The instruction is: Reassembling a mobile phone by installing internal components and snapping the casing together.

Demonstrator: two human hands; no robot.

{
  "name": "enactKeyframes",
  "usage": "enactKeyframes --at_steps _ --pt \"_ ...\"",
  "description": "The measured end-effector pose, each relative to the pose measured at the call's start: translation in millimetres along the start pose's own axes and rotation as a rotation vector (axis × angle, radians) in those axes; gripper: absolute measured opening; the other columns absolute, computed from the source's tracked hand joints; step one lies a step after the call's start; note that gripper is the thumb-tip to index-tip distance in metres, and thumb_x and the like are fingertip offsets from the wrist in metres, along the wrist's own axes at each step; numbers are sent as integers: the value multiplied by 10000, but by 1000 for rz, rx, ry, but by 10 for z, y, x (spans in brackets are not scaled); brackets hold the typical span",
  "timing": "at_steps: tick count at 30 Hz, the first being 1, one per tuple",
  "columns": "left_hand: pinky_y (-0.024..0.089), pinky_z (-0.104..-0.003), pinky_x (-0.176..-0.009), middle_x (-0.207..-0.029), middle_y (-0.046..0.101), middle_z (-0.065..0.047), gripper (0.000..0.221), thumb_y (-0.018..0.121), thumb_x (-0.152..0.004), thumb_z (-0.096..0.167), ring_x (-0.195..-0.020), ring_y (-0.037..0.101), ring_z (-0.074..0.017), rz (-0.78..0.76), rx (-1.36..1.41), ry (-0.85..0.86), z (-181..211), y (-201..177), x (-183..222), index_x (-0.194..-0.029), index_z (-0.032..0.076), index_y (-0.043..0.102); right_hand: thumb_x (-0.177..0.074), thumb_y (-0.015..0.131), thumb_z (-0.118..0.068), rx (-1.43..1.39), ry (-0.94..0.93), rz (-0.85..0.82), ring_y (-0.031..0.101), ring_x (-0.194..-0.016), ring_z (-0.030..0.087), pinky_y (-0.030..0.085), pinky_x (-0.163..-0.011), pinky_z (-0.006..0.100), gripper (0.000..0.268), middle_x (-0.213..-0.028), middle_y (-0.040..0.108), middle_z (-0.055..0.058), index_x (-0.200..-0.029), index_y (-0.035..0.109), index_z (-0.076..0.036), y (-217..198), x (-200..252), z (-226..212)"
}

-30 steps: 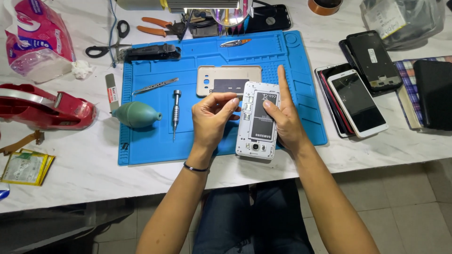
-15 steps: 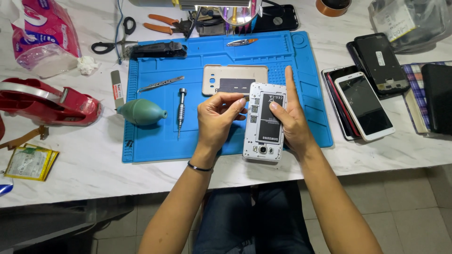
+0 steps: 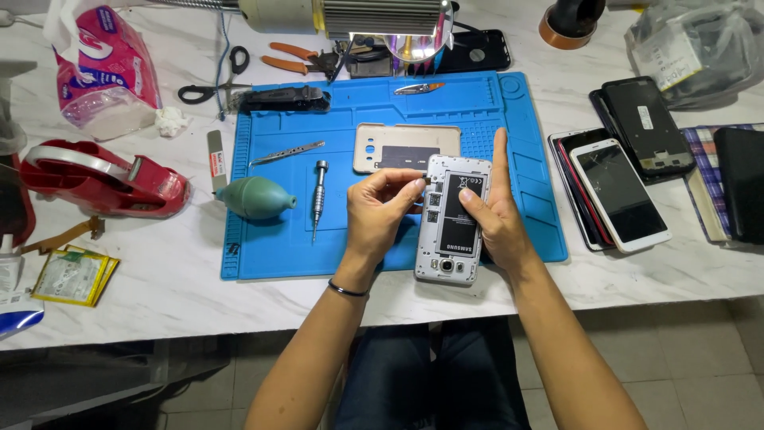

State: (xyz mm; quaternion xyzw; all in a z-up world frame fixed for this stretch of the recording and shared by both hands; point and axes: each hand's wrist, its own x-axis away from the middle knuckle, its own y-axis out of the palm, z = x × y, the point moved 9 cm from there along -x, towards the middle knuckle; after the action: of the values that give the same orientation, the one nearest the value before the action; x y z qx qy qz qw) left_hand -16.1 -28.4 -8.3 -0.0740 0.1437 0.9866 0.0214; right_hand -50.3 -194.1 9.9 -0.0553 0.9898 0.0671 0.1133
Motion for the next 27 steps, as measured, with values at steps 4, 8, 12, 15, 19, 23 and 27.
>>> enactKeyframes --at_steps 4,8,12,15,19,23,27 --pt "679 -345 -611 -825 753 -178 171 806 -869 53 -712 746 -196 8 7 -5 1 -11 -3 -1018 -23 771 -1024 489 -93 22 -14 -13 692 -1054 277 640 -868 456 832 -1425 603 259 -1640 -33 -295 0 3 12" --pt "677 -346 -602 -831 758 -178 169 811 -868 59 -722 747 -200 24 -15 3 6 -32 -9 -1016 -15 776 -1021 488 -87 60 -24 -25 680 -1063 283 631 -878 463 845 -1433 592 264 -1640 -54 -282 6 3 15" --pt "671 -340 -594 -839 763 -173 171 820 -864 64 -729 748 -200 31 -39 18 -6 -63 -18 -1015 -5 781 -1020 486 -79 110 -30 -45 685 -1060 304 628 -875 478 855 -1434 581 283 -1638 -72 -270 32 15 -10" --pt "672 -337 -596 -842 764 -173 174 813 -866 62 -738 746 -199 39 -42 17 26 -71 -15 -1020 -9 777 -1018 493 -79 104 -36 -57 677 -1088 304 618 -895 486 862 -1444 577 271 -1638 -76 -271 97 19 -72" --pt "670 -343 -591 -837 765 -172 171 818 -862 68 -740 749 -201 35 -58 16 1 -74 -28 -1012 -5 779 -1016 486 -65 62 -27 -55 684 -1076 302 618 -892 489 873 -1429 588 272 -1634 -92 -279 72 18 -6" --pt "664 -327 -587 -801 763 -157 165 829 -842 66 -747 745 -181 16 -70 -2 10 -50 -25 -989 4 785 -1017 491 -74 51 -25 -45 664 -1120 318 600 -913 498 869 -1461 556 282 -1638 -89 -255 28 2 33" --pt "662 -317 -588 -784 762 -149 171 845 -821 64 -747 735 -157 -6 -75 -12 -31 -31 -30 -973 9 789 -1027 478 -75 -1 -9 -23 673 -1099 296 606 -908 497 858 -1444 574 259 -1637 -87 -285 -5 -11 57"
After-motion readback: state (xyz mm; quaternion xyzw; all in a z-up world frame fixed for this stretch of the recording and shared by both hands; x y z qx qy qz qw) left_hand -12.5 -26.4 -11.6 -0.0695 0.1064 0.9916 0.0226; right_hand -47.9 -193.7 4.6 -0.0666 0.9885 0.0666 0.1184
